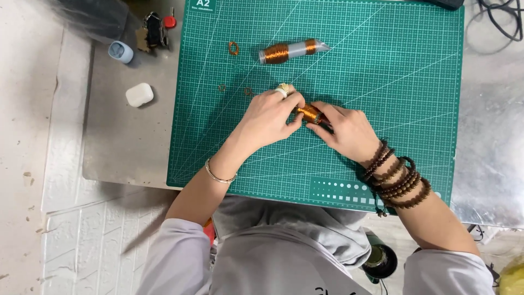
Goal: Inspecting and adjusting the copper windings on a motor armature at a workbench.
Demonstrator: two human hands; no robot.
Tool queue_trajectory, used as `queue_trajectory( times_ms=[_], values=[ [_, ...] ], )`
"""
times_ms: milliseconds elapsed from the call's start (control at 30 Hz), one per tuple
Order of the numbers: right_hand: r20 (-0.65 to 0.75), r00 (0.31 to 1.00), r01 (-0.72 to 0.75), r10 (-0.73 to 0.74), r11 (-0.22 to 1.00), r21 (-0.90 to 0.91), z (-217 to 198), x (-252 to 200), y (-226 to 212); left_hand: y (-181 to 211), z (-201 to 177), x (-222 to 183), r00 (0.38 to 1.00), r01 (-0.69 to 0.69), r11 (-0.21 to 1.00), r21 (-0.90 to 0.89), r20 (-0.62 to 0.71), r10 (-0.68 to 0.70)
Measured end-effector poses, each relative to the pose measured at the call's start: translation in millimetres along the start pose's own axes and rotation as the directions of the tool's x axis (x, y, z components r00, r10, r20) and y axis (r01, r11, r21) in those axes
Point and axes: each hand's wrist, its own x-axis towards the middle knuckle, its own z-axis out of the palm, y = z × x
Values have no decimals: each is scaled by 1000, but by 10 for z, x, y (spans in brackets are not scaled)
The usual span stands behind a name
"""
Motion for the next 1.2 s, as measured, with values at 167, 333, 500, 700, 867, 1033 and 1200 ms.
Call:
queue_trajectory(
  times_ms=[167, 333, 500, 700, 867, 1033, 1200],
  values=[
    [13, 1000, 22, -22, 999, -46, -16, 5, -51, -31, 103, -15, 993, -70, 995, 77, -86, 76],
    [7, 1000, 19, -19, 999, -39, 23, -14, -25, 11, 99, -28, 991, -58, 992, 110, -117, 70],
    [16, 1000, 1, -1, 1000, -8, 41, -32, 12, 57, -35, -5, 998, -44, 999, -6, -56, 43],
    [41, 999, 15, -15, 1000, -7, 36, -31, 16, 42, -13, -19, 998, -43, 999, 4, -50, 44],
    [43, 999, 30, -31, 999, 21, -38, 46, -61, 10, -19, -18, 999, -25, 998, -61, -23, 24],
    [47, 998, 30, -30, 999, 17, 9, 16, -25, -17, -5, -36, 999, -34, 997, -72, -20, 33],
    [12, 1000, 9, -10, 999, 38, 99, -39, 83, -24, -46, -14, 996, -80, 994, -72, -30, 78]
  ],
)
